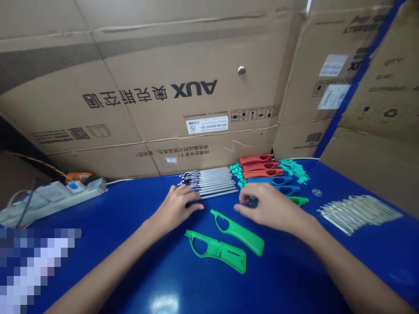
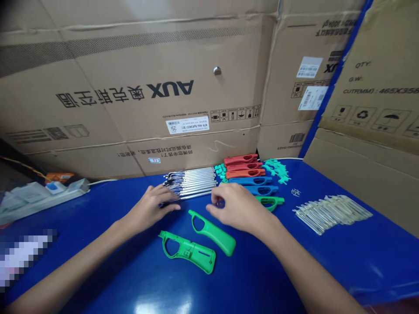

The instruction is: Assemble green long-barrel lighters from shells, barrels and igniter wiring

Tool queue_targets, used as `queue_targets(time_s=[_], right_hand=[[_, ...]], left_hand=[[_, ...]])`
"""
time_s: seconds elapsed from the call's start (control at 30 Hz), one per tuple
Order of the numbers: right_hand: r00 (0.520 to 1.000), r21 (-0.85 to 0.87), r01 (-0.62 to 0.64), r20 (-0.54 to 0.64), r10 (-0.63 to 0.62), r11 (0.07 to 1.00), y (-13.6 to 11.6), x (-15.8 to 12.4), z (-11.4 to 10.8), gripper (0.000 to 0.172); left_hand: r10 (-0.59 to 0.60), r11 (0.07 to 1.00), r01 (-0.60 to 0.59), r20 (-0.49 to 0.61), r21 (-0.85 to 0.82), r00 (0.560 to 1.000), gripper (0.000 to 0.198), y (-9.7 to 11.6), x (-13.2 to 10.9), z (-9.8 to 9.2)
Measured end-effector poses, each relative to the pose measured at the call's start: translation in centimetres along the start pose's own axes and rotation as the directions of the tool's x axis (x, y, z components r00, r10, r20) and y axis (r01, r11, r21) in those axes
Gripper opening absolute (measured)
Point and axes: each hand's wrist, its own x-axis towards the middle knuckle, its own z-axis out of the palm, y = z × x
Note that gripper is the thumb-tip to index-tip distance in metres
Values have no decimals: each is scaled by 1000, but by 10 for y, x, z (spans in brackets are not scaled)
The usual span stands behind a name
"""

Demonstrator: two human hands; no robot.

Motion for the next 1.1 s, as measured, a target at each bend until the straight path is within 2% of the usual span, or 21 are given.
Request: queue_targets(time_s=[0.07, 0.13, 0.2, 0.27, 0.43, 0.57, 0.67, 0.77, 0.87, 1.1], right_hand=[[983, -28, -12, 184, 17, 1000, -8, -3, 4, 15], [951, -97, -13, 307, 43, 995, -15, -5, 9, 20], [930, -153, -6, 362, 62, 988, -20, -4, 16, 24], [916, -175, -6, 394, 76, 985, -23, -2, 22, 25], [917, -140, -36, 389, 89, 989, -20, 0, 28, 18], [951, -37, -65, 299, 73, 997, -18, -2, 26, 17], [964, 71, -29, 264, 9, 997, -21, -5, 28, 19], [948, 138, 38, 308, -79, 990, -27, -10, 35, 17], [929, 137, 63, 354, -108, 989, -32, -13, 44, 13], [916, 145, 90, 375, -139, 985, -38, -13, 46, 13]], left_hand=[[51, 997, -49, 32, -57, 998, 23, 8, -20, -5], [142, 971, -110, 140, -211, 980, 32, 11, -39, -7], [146, 962, -99, 172, -256, 974, 46, 10, -53, -6], [116, 955, -64, 167, -289, 979, 45, 5, -61, -1], [59, 926, -13, 111, -378, 992, 28, -5, -67, 10], [11, 899, 31, 92, -437, 996, 36, -9, -70, 14], [-15, 888, 64, 111, -455, 994, 46, -10, -73, 15], [-27, 893, 83, 132, -442, 991, 56, -9, -74, 14], [-36, 895, 94, 140, -437, 990, 61, -5, -75, 14], [9, 912, 27, 86, -409, 996, 57, -4, -75, 14]])
